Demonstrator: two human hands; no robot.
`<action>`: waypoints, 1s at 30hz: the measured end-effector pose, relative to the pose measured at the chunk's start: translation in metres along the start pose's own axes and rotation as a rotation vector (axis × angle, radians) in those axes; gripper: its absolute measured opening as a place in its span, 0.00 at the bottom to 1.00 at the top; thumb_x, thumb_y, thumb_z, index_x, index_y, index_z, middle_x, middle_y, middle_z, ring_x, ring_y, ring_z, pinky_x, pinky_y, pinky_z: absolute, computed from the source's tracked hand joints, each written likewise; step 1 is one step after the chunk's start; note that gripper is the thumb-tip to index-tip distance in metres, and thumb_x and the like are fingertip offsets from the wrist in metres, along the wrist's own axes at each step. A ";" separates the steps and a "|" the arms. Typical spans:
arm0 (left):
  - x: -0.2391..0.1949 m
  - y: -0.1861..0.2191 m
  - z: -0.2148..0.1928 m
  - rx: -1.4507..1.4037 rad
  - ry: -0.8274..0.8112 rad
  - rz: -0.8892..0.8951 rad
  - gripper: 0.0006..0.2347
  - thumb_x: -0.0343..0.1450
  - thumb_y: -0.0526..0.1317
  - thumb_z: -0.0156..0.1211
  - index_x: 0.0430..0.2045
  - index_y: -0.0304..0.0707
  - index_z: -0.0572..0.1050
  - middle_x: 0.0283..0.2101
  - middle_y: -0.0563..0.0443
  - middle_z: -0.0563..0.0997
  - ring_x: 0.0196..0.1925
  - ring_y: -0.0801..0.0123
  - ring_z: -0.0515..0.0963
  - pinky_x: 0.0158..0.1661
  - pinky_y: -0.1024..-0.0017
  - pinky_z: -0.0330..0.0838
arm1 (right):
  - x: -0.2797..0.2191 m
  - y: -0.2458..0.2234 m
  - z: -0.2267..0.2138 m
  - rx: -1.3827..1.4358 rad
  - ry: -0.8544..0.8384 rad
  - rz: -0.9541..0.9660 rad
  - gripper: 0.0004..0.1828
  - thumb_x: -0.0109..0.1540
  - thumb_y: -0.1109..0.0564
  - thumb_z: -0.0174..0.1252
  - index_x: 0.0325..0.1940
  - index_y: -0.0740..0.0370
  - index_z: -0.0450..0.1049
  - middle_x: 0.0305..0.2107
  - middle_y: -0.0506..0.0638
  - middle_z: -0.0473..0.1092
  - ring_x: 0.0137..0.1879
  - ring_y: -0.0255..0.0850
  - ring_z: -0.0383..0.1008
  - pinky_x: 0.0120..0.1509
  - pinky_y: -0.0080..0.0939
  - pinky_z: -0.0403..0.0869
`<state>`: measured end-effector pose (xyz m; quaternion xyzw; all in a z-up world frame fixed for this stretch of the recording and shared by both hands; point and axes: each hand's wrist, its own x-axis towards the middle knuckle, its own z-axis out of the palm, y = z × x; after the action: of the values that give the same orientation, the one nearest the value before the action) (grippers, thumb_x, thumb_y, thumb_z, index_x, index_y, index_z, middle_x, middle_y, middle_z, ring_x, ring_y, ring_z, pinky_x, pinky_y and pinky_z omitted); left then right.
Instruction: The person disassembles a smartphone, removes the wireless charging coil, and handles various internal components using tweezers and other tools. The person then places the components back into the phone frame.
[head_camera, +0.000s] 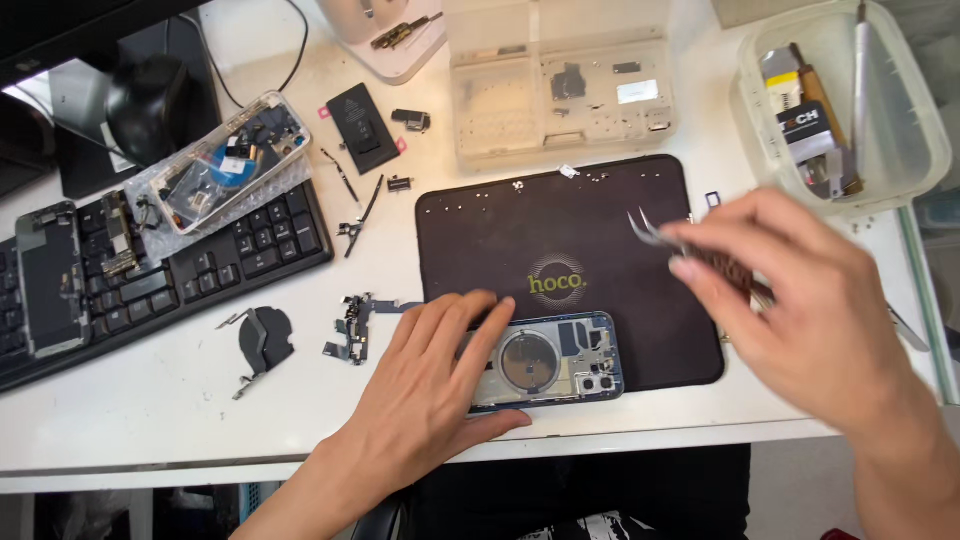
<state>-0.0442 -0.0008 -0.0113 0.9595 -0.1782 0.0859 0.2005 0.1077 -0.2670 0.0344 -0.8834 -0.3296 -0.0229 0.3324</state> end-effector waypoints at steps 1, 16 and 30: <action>0.003 0.003 -0.001 -0.019 -0.037 0.004 0.37 0.61 0.50 0.74 0.59 0.22 0.66 0.55 0.34 0.73 0.57 0.45 0.71 0.55 0.55 0.66 | -0.011 0.001 0.002 0.011 0.023 0.007 0.15 0.59 0.63 0.66 0.51 0.64 0.80 0.36 0.50 0.73 0.34 0.36 0.73 0.34 0.34 0.71; 0.000 0.009 0.008 -0.134 0.113 -0.073 0.38 0.60 0.47 0.77 0.61 0.22 0.66 0.55 0.38 0.76 0.56 0.48 0.75 0.55 0.59 0.71 | -0.081 0.026 0.061 -0.122 0.304 -0.050 0.17 0.60 0.67 0.70 0.53 0.66 0.80 0.42 0.54 0.74 0.37 0.39 0.74 0.37 0.34 0.72; -0.006 0.016 0.000 -0.113 0.156 -0.068 0.34 0.63 0.45 0.75 0.60 0.22 0.66 0.61 0.36 0.73 0.63 0.47 0.72 0.60 0.56 0.69 | -0.075 0.018 0.061 -0.162 0.290 -0.037 0.16 0.60 0.67 0.70 0.52 0.66 0.80 0.41 0.54 0.74 0.42 0.43 0.75 0.43 0.38 0.74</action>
<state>-0.0561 -0.0123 -0.0069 0.9426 -0.1339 0.1433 0.2703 0.0487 -0.2832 -0.0424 -0.8885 -0.2914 -0.1827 0.3037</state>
